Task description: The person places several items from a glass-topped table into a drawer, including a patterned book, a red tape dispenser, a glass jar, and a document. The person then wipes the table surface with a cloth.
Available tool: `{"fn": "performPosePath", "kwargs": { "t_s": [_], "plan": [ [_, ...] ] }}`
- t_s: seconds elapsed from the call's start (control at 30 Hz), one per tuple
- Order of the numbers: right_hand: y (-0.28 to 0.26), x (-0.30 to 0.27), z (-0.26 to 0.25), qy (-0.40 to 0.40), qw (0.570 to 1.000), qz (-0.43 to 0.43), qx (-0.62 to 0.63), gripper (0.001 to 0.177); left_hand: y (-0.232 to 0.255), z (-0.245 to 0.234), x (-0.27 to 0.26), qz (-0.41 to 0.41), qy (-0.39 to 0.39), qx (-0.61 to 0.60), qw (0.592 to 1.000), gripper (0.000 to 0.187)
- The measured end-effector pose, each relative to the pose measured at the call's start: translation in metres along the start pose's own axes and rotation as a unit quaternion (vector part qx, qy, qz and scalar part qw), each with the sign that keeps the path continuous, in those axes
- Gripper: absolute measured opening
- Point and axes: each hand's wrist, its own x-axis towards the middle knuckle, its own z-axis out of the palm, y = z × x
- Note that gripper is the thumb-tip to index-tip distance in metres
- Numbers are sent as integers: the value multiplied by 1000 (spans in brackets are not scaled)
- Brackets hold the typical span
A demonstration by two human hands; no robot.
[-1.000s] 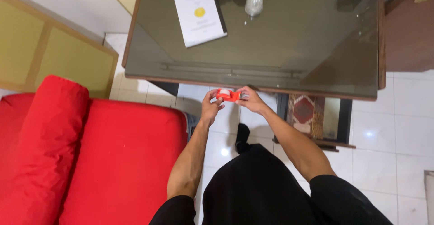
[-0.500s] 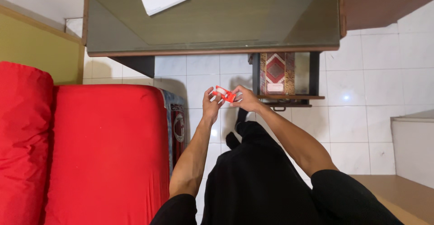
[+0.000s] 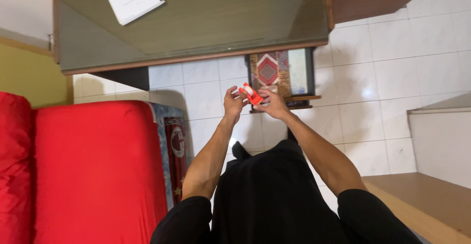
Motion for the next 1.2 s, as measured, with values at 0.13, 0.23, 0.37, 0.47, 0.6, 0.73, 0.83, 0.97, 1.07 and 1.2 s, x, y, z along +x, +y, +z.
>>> {"fn": "performPosePath", "kwargs": {
  "t_s": [0.13,0.23,0.37,0.47,0.6,0.73,0.83,0.97,1.07,1.2],
  "plan": [
    [45,0,-53,-27,994,90,49,60,-21,62,13,22,17,66,997,48],
    [88,8,-84,-24,997,64,40,48,-45,106,29,-7,-11,1,1000,43],
    [131,22,-129,-21,996,87,19,42,-78,163,48,29,-11,41,999,40],
    [137,31,-155,-31,992,122,32,43,-87,192,47,60,45,152,986,40],
    [134,37,-172,-38,974,221,42,45,-88,218,50,76,69,219,970,37],
    [163,51,-176,-47,979,180,82,50,-101,232,63,59,46,261,962,39],
    [191,61,-170,-60,977,186,91,57,-112,238,71,98,58,262,958,38],
    [216,72,-160,-69,964,219,136,58,-115,236,90,33,23,257,966,47],
    [235,81,-157,-57,956,231,169,60,-142,237,105,14,18,252,967,50],
    [251,101,-152,-30,946,262,189,73,-172,246,125,50,10,265,963,61]
  ]
}}
